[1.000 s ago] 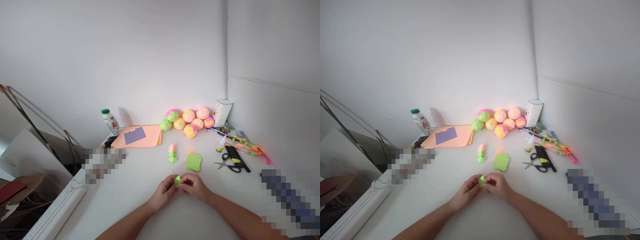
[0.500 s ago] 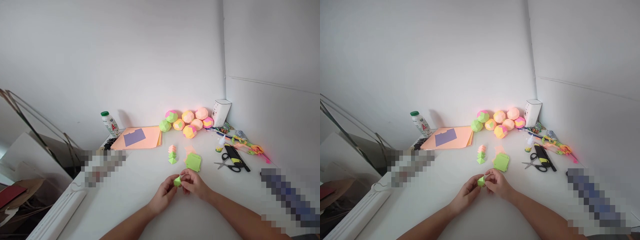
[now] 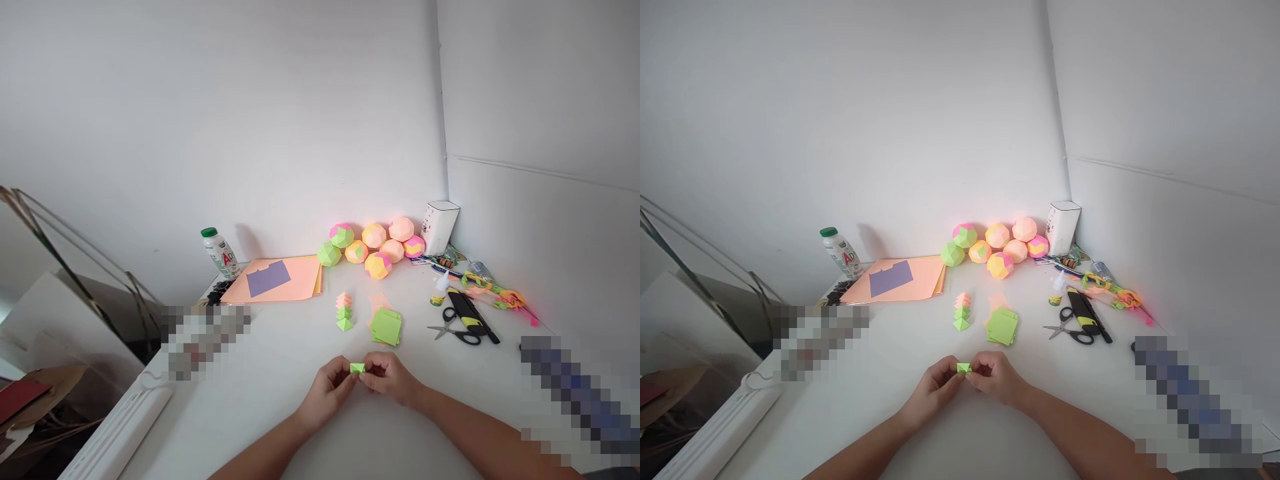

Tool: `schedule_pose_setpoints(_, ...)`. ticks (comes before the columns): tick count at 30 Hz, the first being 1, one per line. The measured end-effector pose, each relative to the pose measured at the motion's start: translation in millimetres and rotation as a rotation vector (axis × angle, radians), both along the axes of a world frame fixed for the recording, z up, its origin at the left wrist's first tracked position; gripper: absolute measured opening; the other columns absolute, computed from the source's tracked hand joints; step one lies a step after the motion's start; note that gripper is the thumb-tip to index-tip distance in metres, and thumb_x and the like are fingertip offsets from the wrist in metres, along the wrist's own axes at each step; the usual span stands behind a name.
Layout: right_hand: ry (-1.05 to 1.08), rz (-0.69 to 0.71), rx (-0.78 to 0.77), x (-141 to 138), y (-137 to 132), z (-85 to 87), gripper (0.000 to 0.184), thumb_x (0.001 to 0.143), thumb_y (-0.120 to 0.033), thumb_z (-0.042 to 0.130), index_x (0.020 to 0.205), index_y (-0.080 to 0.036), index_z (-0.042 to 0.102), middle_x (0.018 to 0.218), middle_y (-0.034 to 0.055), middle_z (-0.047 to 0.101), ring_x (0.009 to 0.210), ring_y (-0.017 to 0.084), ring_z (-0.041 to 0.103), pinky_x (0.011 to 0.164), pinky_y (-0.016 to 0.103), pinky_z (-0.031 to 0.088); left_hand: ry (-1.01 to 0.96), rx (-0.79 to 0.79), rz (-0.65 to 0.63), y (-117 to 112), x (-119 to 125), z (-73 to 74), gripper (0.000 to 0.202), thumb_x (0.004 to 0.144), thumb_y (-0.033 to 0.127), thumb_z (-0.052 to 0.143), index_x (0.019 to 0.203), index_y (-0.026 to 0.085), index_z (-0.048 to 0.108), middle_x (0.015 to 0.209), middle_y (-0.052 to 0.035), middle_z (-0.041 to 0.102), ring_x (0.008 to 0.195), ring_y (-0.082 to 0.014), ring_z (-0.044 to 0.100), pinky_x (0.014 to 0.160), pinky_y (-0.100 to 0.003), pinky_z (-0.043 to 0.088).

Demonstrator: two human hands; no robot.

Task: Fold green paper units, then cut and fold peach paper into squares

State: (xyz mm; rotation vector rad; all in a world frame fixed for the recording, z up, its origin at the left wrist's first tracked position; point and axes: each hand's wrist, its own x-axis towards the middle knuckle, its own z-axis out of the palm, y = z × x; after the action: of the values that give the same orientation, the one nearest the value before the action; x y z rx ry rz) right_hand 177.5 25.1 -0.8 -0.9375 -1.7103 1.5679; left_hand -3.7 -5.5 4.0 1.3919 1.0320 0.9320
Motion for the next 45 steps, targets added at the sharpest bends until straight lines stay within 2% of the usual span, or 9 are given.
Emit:
schedule_pose_setpoints(5, 0.038, -0.028, -0.076, 1, 3, -3.3, 0.030, 0.070, -0.043, 0.072, 0.067, -0.017, 0.058, 0.060, -0.0036, 0.051, 0.053, 0.011, 0.050, 0.049, 0.024, 0.039, -0.096, -0.145, -0.008, 3, -1, 1.0, 0.047, 0.072, 0.062, 0.062, 0.066, 0.018, 0.046, 0.057, 0.0063, 0.040, 0.051, -0.0073, 0.030, 0.049, -0.021, 0.023)
schedule_pose_setpoints(10, 0.055, -0.017, -0.119, 4, 8, -8.5, 0.030, 0.070, -0.043, 0.073, 0.065, -0.016, 0.061, 0.056, -0.0035, 0.054, 0.051, 0.010, 0.049, 0.050, 0.023, 0.039, -0.146, -0.140, -0.028, 4, -1, 5.0, 0.047, 0.070, 0.058, 0.066, 0.062, 0.018, 0.044, 0.054, 0.0069, 0.037, 0.050, -0.0066, 0.027, 0.048, -0.021, 0.021)
schedule_pose_setpoints(17, 0.070, 0.007, -0.173, 4, 10, -1.2, 0.029, 0.067, -0.043, 0.075, 0.063, -0.016, 0.065, 0.056, -0.0030, 0.056, 0.049, 0.010, 0.049, 0.049, 0.024, 0.038, -0.182, -0.069, 0.002, 5, -3, 4.1, 0.038, 0.068, 0.048, 0.072, 0.059, 0.016, 0.055, 0.066, 0.0011, 0.049, 0.061, -0.0109, 0.044, 0.059, -0.025, 0.035)
schedule_pose_setpoints(20, 0.069, 0.018, -0.198, 4, 9, 3.6, 0.028, 0.066, -0.041, 0.076, 0.061, -0.016, 0.065, 0.053, -0.0033, 0.055, 0.049, 0.010, 0.048, 0.050, 0.024, 0.038, -0.177, -0.046, 0.020, 5, -3, 1.3, 0.033, 0.069, 0.043, 0.073, 0.058, 0.015, 0.058, 0.068, 0.0002, 0.050, 0.062, -0.0116, 0.046, 0.060, -0.026, 0.036)
schedule_pose_setpoints(24, 0.070, 0.006, -0.206, 3, 8, 4.6, 0.026, 0.066, -0.039, 0.076, 0.061, -0.016, 0.065, 0.053, -0.0030, 0.055, 0.050, 0.010, 0.049, 0.049, 0.023, 0.037, -0.175, -0.021, 0.028, 3, -2, -1.8, 0.030, 0.072, 0.039, 0.071, 0.059, 0.016, 0.058, 0.070, -0.0001, 0.051, 0.064, -0.0122, 0.048, 0.062, -0.026, 0.037)
schedule_pose_setpoints(29, 0.084, -0.008, -0.179, 3, 8, 1.3, 0.025, 0.069, -0.037, 0.073, 0.060, -0.016, 0.062, 0.054, -0.0037, 0.053, 0.049, 0.009, 0.047, 0.049, 0.023, 0.037, -0.185, -0.014, -0.018, 2, 0, -0.7, 0.030, 0.077, 0.042, 0.065, 0.066, 0.017, 0.053, 0.071, 0.0000, 0.052, 0.068, -0.0137, 0.050, 0.064, -0.027, 0.038)
schedule_pose_setpoints(36, 0.038, 0.001, -0.133, 2, 4, -4.2, 0.019, 0.072, -0.032, 0.066, 0.067, -0.017, 0.056, 0.056, -0.0037, 0.052, 0.051, 0.010, 0.048, 0.048, 0.022, 0.036, -0.034, -0.019, 0.000, 1, 0, -0.3, 0.034, 0.079, 0.046, 0.059, 0.066, 0.018, 0.045, 0.063, 0.0045, 0.042, 0.057, -0.0093, 0.036, 0.054, -0.022, 0.031)
schedule_pose_setpoints(41, -0.033, -0.012, -0.103, 0, 0, -3.3, 0.008, 0.070, -0.020, 0.061, 0.070, -0.017, 0.054, 0.056, -0.0048, 0.049, 0.051, 0.009, 0.043, 0.046, 0.021, 0.032, 0.044, 0.032, 0.009, 0, 0, -3.7, 0.023, 0.079, 0.034, 0.059, 0.068, 0.018, 0.047, 0.065, 0.0040, 0.043, 0.061, -0.0104, 0.036, 0.057, -0.023, 0.030)
schedule_pose_setpoints(45, -0.046, -0.036, -0.101, -1, 0, -4.4, 0.009, 0.065, -0.014, 0.057, 0.065, -0.018, 0.049, 0.053, -0.0067, 0.043, 0.049, 0.008, 0.037, 0.043, 0.020, 0.026, 0.093, 0.070, 0.001, 0, 2, -5.9, 0.015, 0.078, 0.026, 0.056, 0.067, 0.017, 0.050, 0.067, 0.0031, 0.045, 0.062, -0.0110, 0.037, 0.059, -0.024, 0.031)
